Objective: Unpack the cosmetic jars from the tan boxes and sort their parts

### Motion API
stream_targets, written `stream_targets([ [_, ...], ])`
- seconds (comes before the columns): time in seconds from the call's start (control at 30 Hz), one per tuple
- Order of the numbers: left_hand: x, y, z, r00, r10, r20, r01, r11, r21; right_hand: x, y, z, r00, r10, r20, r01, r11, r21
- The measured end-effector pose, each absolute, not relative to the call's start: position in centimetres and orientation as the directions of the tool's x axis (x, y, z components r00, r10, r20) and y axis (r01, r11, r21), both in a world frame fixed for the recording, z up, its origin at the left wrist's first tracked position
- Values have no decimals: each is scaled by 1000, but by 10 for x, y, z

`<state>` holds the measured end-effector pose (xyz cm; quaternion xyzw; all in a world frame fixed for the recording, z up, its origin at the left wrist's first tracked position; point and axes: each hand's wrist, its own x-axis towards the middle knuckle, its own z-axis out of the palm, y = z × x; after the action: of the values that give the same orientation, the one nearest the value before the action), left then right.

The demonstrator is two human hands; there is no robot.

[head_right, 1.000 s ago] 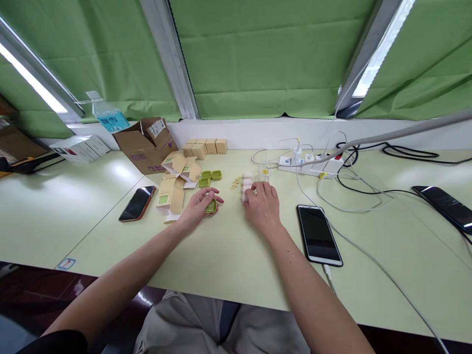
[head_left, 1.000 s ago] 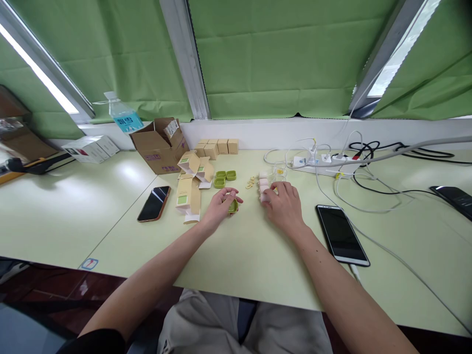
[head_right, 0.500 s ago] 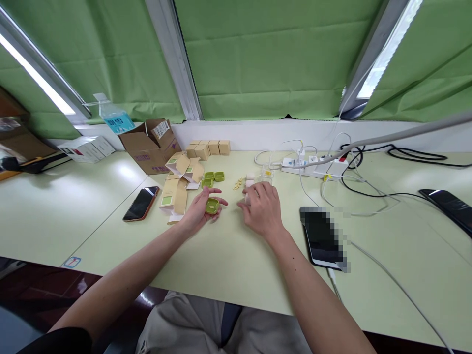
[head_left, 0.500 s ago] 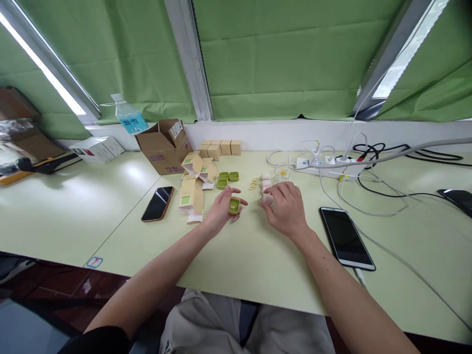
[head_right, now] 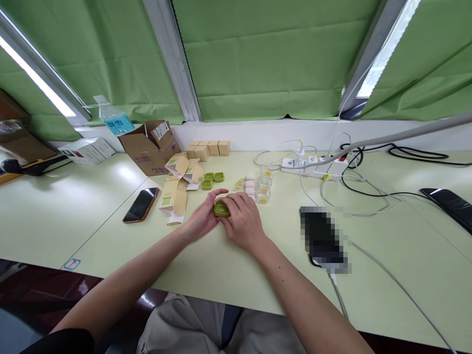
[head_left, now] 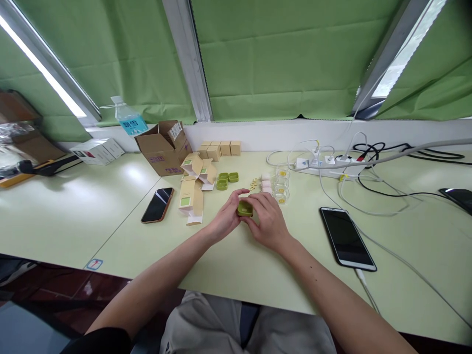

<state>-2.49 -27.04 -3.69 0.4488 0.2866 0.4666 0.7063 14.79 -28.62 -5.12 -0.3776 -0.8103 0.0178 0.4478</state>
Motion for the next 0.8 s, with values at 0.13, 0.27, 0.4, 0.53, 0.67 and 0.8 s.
stream_targets([
  [0.13,-29,-267,-35,368,926,91,-424,80,902,149,-285,-50,-183,685,705,480,688,-544],
  [0.27,-36,-261,-36,270,950,157,-212,-101,972,150,-284,-48,-22,794,607,295,585,-755],
  [0.4,-36,-263,-36,420,898,129,-26,-130,991,150,-282,-46,11,854,521,119,516,-848],
  [0.53,-33,-267,-33,497,865,68,-189,31,981,148,-284,-45,3,863,505,35,505,-862],
  [0.67,-36,-265,-31,528,850,-2,-290,183,939,147,-286,-43,-11,868,497,35,497,-867],
  [0.8,-38,-263,-31,527,850,-23,-285,202,937,147,-287,-43,-13,859,513,70,512,-856],
])
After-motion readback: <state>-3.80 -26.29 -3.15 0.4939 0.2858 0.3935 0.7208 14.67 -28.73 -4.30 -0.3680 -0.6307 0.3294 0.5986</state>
